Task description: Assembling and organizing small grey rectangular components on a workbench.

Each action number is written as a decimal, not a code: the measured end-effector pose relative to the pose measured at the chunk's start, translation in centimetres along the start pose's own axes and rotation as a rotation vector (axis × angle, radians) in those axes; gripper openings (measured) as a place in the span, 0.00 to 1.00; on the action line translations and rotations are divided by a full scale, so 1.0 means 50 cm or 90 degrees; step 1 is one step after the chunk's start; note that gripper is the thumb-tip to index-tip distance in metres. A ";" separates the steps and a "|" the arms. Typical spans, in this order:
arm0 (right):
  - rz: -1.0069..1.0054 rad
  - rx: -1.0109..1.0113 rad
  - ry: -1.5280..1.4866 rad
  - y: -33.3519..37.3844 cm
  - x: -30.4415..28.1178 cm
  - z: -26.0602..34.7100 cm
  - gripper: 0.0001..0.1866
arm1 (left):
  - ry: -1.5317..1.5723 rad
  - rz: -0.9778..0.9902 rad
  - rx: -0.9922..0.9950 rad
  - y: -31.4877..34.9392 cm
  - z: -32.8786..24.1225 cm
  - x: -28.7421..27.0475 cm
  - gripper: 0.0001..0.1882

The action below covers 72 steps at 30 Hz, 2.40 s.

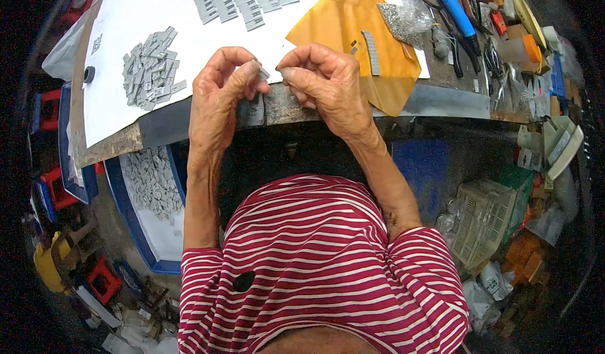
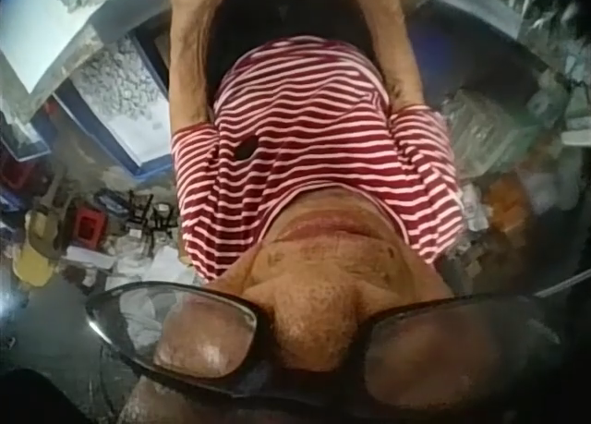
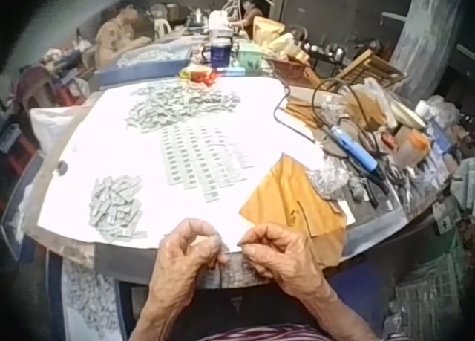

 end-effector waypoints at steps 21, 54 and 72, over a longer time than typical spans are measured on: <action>-0.010 -0.020 0.145 0.007 -0.019 0.002 0.06 | 0.020 0.001 0.045 0.029 0.017 0.034 0.07; 0.061 0.085 0.100 0.010 0.001 -0.035 0.06 | -0.067 -0.024 0.063 0.036 0.011 0.024 0.03; 0.050 0.029 0.187 -0.003 0.001 -0.009 0.04 | -0.170 0.039 0.011 0.025 0.002 0.026 0.06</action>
Point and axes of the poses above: each hand's wrist, its own y-axis away from the middle knuckle, its own x-axis out of the palm, z = x × y, the point moved 10 cm from there along -y, towards the middle knuckle, and after that the axes turned 14 degrees about -x, right-handed, at the moved point
